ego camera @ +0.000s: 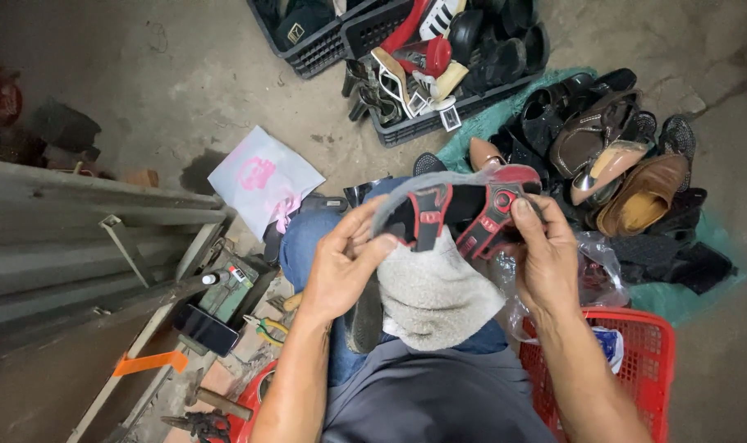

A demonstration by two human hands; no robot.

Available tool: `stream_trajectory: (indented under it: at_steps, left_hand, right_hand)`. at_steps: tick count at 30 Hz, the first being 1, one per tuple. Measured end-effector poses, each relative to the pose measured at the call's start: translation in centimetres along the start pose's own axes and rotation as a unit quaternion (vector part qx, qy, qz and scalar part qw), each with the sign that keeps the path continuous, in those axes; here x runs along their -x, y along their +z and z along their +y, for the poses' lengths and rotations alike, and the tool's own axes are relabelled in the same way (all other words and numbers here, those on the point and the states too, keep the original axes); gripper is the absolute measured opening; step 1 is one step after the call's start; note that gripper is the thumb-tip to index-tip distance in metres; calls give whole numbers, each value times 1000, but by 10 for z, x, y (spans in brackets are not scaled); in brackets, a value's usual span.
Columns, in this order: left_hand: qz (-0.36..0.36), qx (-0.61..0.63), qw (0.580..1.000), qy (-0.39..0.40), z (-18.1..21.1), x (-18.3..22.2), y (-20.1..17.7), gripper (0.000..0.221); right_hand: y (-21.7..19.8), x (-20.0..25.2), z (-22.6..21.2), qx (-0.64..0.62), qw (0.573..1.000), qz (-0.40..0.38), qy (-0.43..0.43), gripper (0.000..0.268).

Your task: The person is performing various shoe repair tasks, including cleaning soles with a brush, stitching components, and inspecting finished work.

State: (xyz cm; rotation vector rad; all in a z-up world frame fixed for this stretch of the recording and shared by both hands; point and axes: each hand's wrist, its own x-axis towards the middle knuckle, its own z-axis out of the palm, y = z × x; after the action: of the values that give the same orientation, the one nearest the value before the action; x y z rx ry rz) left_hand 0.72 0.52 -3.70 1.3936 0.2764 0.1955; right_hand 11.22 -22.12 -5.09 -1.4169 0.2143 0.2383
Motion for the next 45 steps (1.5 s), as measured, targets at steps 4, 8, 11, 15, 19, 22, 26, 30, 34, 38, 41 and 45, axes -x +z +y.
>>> stream_trajectory:
  at_steps: [4,8,11,15,19,22,26,30,34,38,41,45]
  left_hand:
    - [57,-47,997,25,-3,-2,3,48]
    - [120,-96,986,64,3,0,2,38]
    - [86,-176,967,164,12,5,-5,34]
    - [18,-159,964,214,24,4,4,30]
    - [-6,-91,968,233,22,2,4,27]
    - [14,-110,971,213,20,5,3,29]
    - [51,-87,984,149,5,9,2,37]
    - [65,-87,985,136,1,9,2,40]
    - [70,-78,985,133,1,7,2,43]
    - [69,-93,986,122,1,6,4,50]
    - [74,-178,972,132,14,1,7,45]
    - [71,-223,961,148,18,-2,10,40]
  right_hand:
    - [3,5,-3,-15,1000,-5,17,27]
    - [-24,-3,19,-41,998,-26,-32,25]
    - [-2,20,-29,-19,997,-63,-30,43]
    - [-9,20,-34,22,989,-146,1,68]
    - [-25,18,-25,52,977,-161,-129,72]
    - [-31,17,-25,131,944,-177,-248,80]
    - [-34,19,-26,134,916,-183,-330,85]
    - [-32,19,-28,150,903,-193,-353,87]
    - [-25,22,-32,162,918,-217,-289,92]
    - [-33,18,-24,189,936,-246,-166,89]
    - [-40,13,-15,223,933,-262,-106,71]
    - [-42,16,-8,218,944,-241,-57,60]
